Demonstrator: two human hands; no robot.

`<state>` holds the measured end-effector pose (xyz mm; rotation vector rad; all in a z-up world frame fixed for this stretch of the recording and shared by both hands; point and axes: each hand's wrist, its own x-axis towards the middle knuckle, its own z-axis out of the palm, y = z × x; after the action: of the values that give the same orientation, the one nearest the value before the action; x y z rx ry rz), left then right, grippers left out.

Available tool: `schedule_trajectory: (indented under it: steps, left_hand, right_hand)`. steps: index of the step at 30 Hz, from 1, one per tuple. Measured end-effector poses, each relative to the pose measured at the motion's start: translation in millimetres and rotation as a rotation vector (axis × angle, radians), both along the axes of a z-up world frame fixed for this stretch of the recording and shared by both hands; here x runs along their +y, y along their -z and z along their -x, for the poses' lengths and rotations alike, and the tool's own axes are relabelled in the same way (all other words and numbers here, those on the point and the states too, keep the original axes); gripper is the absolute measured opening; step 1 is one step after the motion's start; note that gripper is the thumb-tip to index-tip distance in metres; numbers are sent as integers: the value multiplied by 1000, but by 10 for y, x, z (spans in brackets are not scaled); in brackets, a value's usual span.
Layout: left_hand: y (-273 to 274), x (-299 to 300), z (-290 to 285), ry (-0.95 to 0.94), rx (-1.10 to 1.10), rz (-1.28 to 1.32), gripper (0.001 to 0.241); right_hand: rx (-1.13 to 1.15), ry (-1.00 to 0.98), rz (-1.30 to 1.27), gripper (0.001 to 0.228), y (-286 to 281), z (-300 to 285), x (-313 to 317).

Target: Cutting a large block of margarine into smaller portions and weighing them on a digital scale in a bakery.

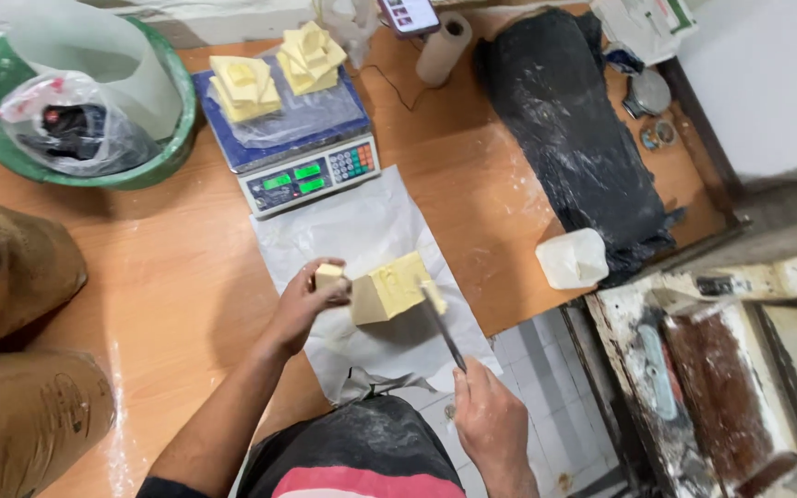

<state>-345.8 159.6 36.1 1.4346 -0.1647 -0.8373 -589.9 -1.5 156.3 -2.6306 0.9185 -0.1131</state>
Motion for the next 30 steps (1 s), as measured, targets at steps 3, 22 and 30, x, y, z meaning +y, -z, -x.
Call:
schedule_trajectory:
  steps: [3, 22, 30]
  left_hand:
    - [573, -18, 168, 124, 387, 450, 34]
    - [-400, -184, 440, 248, 366, 326, 38]
    - [-311, -66, 396, 213, 480, 350, 31]
  right_hand:
    - [-228, -116, -15, 24, -92, 8, 66]
    - [-232, 274, -1518, 42, 813, 16, 50]
    - [-134, 224, -1356, 44, 851, -28, 9]
